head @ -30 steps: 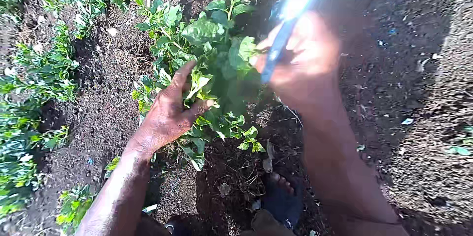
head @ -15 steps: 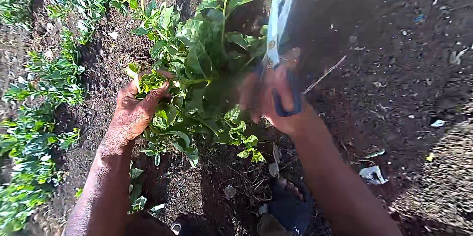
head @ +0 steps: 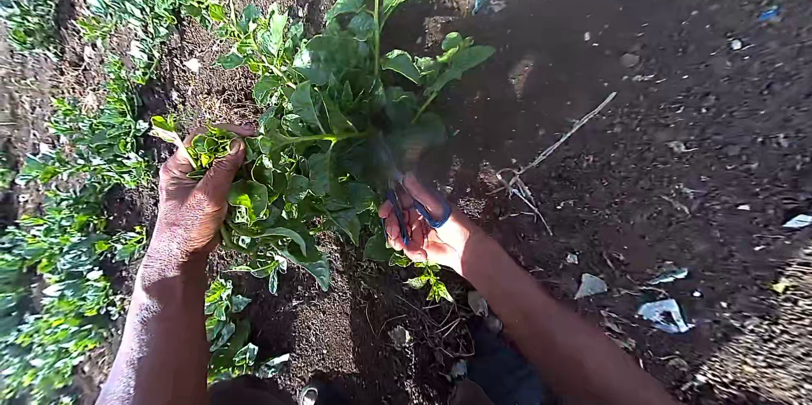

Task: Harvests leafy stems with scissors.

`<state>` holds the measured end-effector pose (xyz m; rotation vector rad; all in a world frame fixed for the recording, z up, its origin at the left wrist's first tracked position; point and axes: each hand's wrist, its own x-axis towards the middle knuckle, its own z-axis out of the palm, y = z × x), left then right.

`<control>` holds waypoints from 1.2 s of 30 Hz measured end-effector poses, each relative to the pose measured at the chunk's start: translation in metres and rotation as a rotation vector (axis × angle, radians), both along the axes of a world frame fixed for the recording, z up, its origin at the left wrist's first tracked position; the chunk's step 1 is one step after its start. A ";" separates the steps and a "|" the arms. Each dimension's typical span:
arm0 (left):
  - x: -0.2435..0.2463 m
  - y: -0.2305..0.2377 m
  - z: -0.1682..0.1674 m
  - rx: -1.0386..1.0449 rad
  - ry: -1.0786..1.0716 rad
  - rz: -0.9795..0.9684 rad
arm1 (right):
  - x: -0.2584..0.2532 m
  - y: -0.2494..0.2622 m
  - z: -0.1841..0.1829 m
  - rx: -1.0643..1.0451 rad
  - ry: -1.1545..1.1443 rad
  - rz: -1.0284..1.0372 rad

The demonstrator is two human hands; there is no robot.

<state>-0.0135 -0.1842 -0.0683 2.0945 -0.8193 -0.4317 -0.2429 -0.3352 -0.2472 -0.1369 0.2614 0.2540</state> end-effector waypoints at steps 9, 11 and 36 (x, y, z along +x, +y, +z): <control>0.008 0.006 -0.002 0.005 0.012 0.003 | 0.010 -0.008 0.009 -0.442 0.220 0.099; 0.010 0.008 -0.001 0.010 0.013 0.035 | 0.017 -0.010 0.007 -0.606 0.243 0.181; 0.000 0.024 0.005 0.036 -0.175 -0.354 | 0.020 -0.043 -0.005 -0.593 0.098 0.269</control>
